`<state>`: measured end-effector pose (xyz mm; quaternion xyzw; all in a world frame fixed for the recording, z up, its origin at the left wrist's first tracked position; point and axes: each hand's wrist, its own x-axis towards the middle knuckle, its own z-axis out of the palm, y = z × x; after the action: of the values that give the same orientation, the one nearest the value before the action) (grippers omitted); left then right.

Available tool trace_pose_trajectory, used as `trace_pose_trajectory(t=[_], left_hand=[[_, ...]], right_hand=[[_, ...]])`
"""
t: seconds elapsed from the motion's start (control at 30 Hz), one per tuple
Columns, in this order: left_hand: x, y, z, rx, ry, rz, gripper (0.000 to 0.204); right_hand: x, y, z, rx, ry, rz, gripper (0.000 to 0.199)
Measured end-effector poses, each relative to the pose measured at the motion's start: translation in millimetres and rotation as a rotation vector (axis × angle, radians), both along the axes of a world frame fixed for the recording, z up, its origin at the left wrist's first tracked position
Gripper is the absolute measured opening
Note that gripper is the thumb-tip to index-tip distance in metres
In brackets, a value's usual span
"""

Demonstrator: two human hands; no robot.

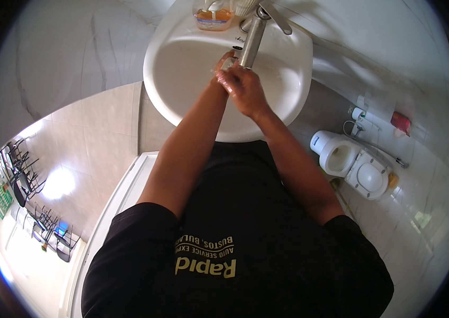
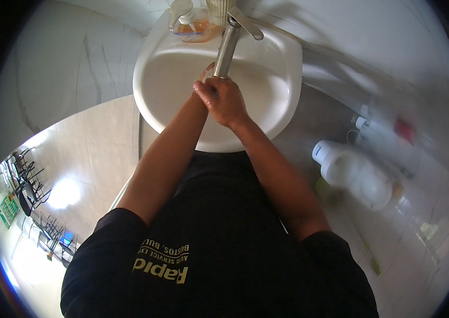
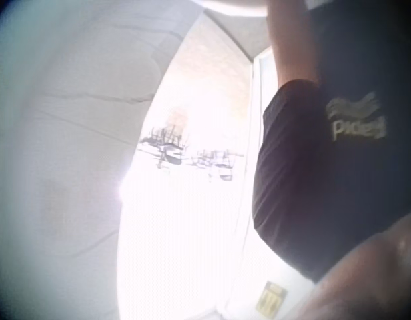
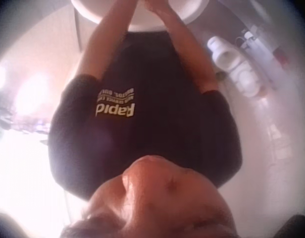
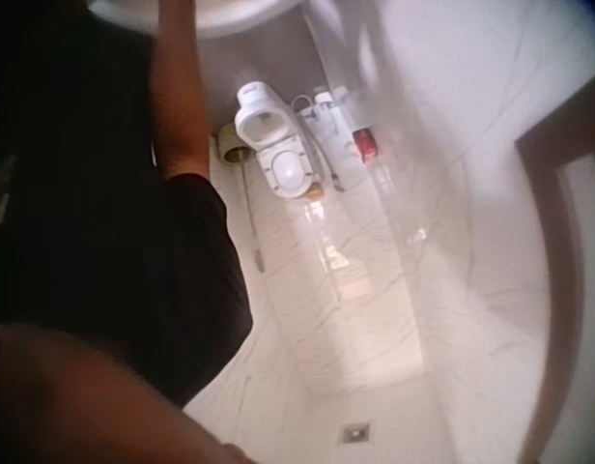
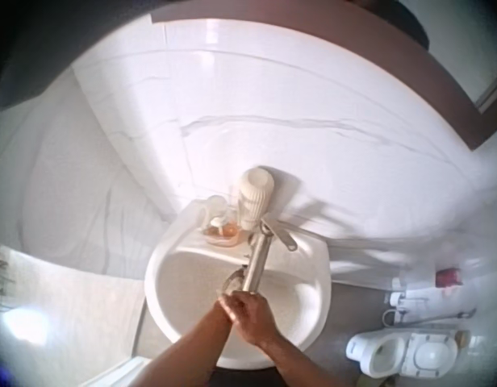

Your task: The person washes a white cloth under running water in a bathroom sink, rinsing and wringing it repeatedly. They then move to a waiting area, fold the cloth, and apply liquid from a yellow bottle onto it.

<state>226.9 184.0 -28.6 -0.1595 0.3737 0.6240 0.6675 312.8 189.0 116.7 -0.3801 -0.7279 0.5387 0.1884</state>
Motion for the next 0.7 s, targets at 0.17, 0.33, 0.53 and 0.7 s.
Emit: trace_pose_trajectory(t=[0.17,0.33,0.53,0.7], left_hand=[[1,-19,-92,0.431,-0.136,-0.013,0.039],[3,-32,11,-0.036,-0.160,-0.083,0.038],[8,-35,63,-0.150,0.130,-0.180,0.036],[-14,-34,54,-0.282,0.197,-0.107,0.040]], right_hand=[[-15,-17,-13,0.391,-0.270,-0.022,0.039],[-12,17,-65,0.337,-0.516,-0.233,0.037],[8,44,-103,-0.274,-0.205,-0.352,0.038],[6,4,-87,-0.846,0.183,-0.541,0.037]])
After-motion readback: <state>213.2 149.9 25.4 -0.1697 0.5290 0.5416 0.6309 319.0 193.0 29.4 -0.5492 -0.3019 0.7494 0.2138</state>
